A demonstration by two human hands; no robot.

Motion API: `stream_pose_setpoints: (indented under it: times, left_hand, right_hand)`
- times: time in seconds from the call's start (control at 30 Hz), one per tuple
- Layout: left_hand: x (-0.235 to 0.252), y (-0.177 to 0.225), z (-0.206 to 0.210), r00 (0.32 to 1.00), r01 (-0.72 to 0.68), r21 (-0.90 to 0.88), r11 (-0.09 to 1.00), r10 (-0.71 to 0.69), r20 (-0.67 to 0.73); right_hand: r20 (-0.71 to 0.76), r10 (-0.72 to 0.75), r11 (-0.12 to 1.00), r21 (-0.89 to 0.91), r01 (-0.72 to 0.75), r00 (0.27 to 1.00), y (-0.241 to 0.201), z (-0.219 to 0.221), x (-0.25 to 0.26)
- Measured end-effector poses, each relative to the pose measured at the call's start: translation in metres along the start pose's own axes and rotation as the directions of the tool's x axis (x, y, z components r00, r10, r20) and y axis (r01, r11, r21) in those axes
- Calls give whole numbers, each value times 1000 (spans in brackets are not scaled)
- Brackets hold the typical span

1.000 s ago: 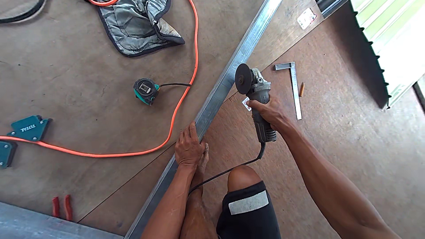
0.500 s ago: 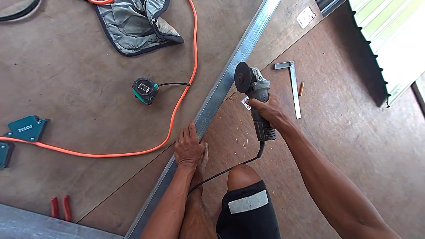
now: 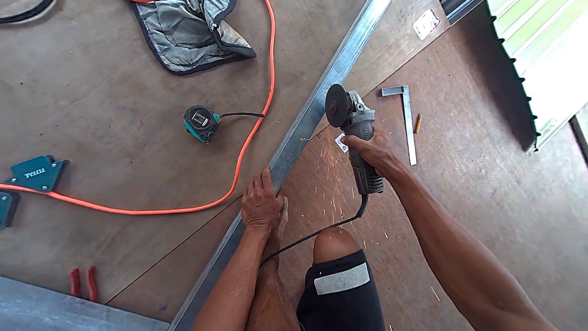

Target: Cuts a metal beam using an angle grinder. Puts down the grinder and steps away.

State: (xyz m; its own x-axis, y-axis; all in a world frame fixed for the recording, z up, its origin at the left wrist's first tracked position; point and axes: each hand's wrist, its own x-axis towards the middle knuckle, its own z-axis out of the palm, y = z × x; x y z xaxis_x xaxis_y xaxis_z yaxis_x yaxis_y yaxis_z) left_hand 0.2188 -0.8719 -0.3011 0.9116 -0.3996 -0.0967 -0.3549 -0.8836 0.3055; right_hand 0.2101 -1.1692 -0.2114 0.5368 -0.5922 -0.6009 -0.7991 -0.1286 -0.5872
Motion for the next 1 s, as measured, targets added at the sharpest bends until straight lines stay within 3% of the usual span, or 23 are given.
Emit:
stream_pose_setpoints:
  times: [0.5, 1.0]
  left_hand:
    - [0, 0, 0, 1000, 3, 14, 1000, -3, 30]
    - [0, 0, 1, 1000, 12, 7, 1000, -12, 11]
  right_hand:
    - [6, -8, 1000, -26, 8, 1000, -27, -19, -2]
    - [22, 12, 998, -59, -11, 1000, -14, -13, 5]
